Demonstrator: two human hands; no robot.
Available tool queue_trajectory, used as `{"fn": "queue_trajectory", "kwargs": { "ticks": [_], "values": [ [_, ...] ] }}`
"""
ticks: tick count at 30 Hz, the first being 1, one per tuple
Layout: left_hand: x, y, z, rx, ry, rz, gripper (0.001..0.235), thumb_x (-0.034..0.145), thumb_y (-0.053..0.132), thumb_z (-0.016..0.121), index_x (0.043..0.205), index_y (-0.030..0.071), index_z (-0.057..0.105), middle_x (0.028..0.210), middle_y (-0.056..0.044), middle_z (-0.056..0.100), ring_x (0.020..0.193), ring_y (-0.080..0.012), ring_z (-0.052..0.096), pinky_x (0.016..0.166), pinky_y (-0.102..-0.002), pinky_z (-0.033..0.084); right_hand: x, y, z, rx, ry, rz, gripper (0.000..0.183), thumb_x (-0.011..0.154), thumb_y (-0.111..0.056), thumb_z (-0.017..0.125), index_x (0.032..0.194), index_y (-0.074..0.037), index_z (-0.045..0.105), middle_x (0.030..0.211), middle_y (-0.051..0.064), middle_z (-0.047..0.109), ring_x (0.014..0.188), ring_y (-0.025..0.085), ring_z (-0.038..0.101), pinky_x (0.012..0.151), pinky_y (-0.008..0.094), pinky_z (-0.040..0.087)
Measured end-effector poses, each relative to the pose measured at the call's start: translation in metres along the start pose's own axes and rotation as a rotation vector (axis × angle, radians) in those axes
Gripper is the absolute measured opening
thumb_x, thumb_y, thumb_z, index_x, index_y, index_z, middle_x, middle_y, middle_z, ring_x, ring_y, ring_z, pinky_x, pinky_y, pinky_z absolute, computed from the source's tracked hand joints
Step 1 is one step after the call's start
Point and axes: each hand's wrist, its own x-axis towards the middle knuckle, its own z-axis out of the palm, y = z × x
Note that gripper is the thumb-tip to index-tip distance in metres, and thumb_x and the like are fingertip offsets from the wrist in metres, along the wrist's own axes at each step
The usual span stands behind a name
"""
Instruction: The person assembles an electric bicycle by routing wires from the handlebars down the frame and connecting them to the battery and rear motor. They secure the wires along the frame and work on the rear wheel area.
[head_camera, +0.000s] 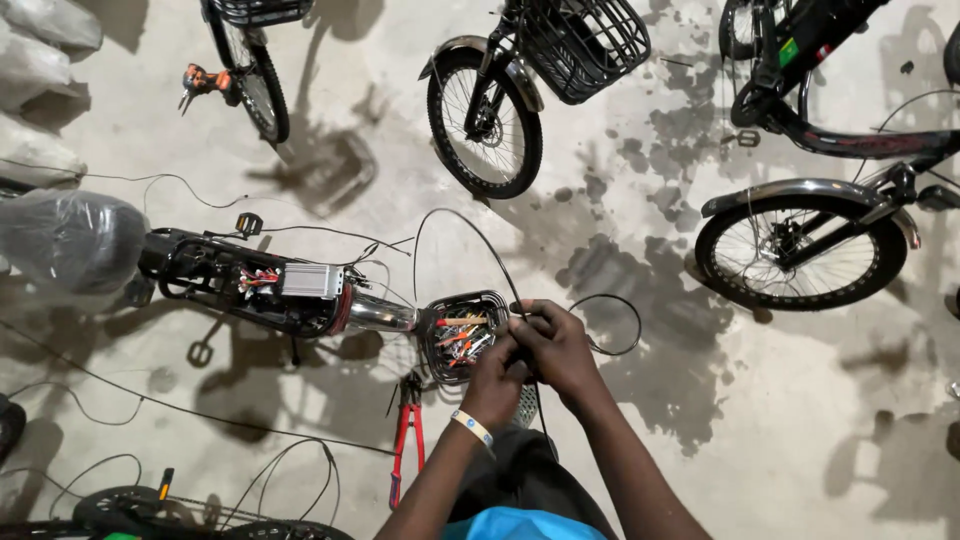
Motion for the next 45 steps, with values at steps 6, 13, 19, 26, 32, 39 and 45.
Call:
{"fn": "queue_trajectory", "kwargs": {
  "ticks": [6,13,19,26,32,39,45],
  "values": [
    [-0.024,-0.009,-0.029,0.212,0.157,0.168,0.015,0.094,0.007,0.055,0.096,0.007,0.07,0.077,-0.012,0.066,0.081,-0.0276,0.068,0.079,-0.038,0.054,-0.001,-0.009,-0.003,0.574,-0.159,0.232,0.031,0.095,-0.018,0.053,0.122,-0.003,0.054,0.083,0.005,0.062,0.085,0.022,0.065,0.087,0.044,0.048],
    [-0.063,-0.008,-0.1,0.248,0.384,0.177,0.01,0.091,0.014,0.065,0.089,0.008,0.072,0.082,-0.012,0.071,0.086,-0.0289,0.069,0.081,-0.04,0.053,0.015,-0.003,-0.008,1.01,-0.138,0.181,0.015,0.097,-0.02,0.056,0.103,-0.007,0.061,0.064,-0.001,0.052,0.079,0.02,0.061,0.089,0.05,0.049],
    [-0.09,-0.066,-0.116,0.066,0.444,0.025,0.011,0.095,0.011,0.059,0.097,0.006,0.069,0.083,-0.009,0.067,0.083,-0.0174,0.06,0.073,-0.033,0.053,-0.026,-0.003,-0.017,0.949,-0.147,0.034,0.017,0.093,-0.015,0.061,0.108,-0.009,0.066,0.087,0.005,0.072,0.091,0.025,0.069,0.09,0.046,0.051],
    [-0.09,-0.057,-0.031,0.01,0.393,0.168,0.009,0.088,0.001,0.064,0.093,0.005,0.07,0.086,-0.013,0.069,0.088,-0.0267,0.069,0.082,-0.039,0.055,-0.052,0.053,0.014,0.286,-0.288,0.062,0.026,0.087,-0.004,0.065,0.112,-0.002,0.059,0.095,0.017,0.068,0.095,0.029,0.067,0.088,0.047,0.054],
    [-0.089,-0.091,-0.043,0.152,0.483,0.094,0.012,0.089,0.005,0.061,0.097,0.007,0.07,0.089,-0.014,0.068,0.091,-0.0337,0.067,0.086,-0.043,0.053,-0.012,0.074,0.006,0.232,-0.277,0.034,0.023,0.087,0.001,0.065,0.109,0.006,0.063,0.091,0.024,0.068,0.09,0.031,0.069,0.083,0.049,0.058],
    [-0.059,-0.112,-0.042,0.414,0.647,-0.081,0.008,0.09,0.02,0.063,0.09,0.015,0.069,0.078,-0.006,0.067,0.083,-0.0307,0.066,0.082,-0.043,0.051,0.067,0.053,-0.043,0.397,-0.213,0.233,0.025,0.09,-0.002,0.059,0.115,0.0,0.058,0.097,0.014,0.067,0.097,0.028,0.067,0.092,0.047,0.053],
    [0.001,-0.14,0.001,0.324,0.666,-0.123,0.006,0.087,0.019,0.067,0.092,0.018,0.07,0.079,-0.009,0.066,0.084,-0.0338,0.065,0.082,-0.043,0.052,0.111,0.061,-0.057,0.304,-0.349,0.394,0.02,0.087,-0.003,0.064,0.107,-0.001,0.058,0.09,0.015,0.065,0.098,0.031,0.067,0.095,0.049,0.05]
  ]
}}
